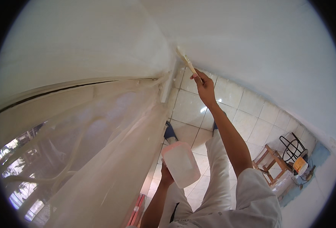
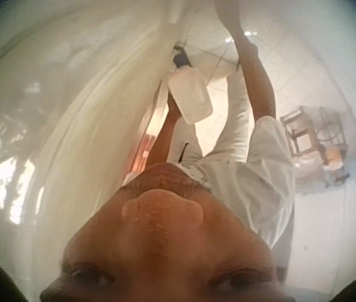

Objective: The person paints the upper corners and edges of a wall and ceiling intersection using a handheld paint brush while holding a plastic paint container in their other hand.

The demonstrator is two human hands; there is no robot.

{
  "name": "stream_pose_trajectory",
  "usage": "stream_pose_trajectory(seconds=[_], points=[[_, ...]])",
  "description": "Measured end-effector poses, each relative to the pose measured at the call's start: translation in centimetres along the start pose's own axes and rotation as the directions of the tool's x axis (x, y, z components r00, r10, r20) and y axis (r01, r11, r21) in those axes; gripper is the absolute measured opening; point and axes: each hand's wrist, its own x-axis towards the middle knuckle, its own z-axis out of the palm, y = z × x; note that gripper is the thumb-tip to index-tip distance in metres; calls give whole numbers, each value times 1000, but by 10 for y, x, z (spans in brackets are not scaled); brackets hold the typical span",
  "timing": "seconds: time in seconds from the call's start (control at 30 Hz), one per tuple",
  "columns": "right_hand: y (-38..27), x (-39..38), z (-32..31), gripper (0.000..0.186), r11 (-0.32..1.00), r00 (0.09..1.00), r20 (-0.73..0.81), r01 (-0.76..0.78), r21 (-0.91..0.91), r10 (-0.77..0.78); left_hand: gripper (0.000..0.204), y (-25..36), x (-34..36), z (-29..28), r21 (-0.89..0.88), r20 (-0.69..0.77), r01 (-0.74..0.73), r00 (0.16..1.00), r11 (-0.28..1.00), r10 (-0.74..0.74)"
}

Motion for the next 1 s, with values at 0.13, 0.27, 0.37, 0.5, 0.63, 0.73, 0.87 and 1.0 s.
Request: stream_pose_trajectory(seconds=[0.13, 0.27, 0.37, 0.5, 0.63, 0.73, 0.87, 1.0], points=[[163, 33, 0, 37, 929, 996, -73, 15, -369, -46, 78, -6, 16, -18, -43, 25, -14, 1000, 999, 15], [239, 85, 22, 37, 881, 993, -54, 65, -469, -102, 76, -17, 22, -60, -149, -30, -2, 1000, 989, -2], [254, 107, 47, 36, 883, 996, -64, -84, -462, 61, 75, -19, 18, -74, -63, -135, 0, 991, 998, -9], [260, 115, 60, 36, 853, 985, -99, -170, -493, 140, 75, -22, 19, -85, -56, -235, 44, 970, 997, -56], [236, 121, 61, 39, 885, 992, -110, -112, -452, 69, 75, -22, 22, -87, -207, -158, 6, 987, 978, -39], [195, 118, 66, 41, 914, 991, -133, -30, -404, -26, 75, -14, 26, -64, -211, -102, -11, 995, 977, -11], [118, 82, 53, 41, 950, 993, -106, 16, -311, -51, 77, -6, 19, -30, -146, 7, -30, 999, 989, 32], [10, 44, 47, 37, 979, 985, -120, 100, -176, -122, 79, 0, 0, -8, -169, 24, 5, 1000, 986, -1]])
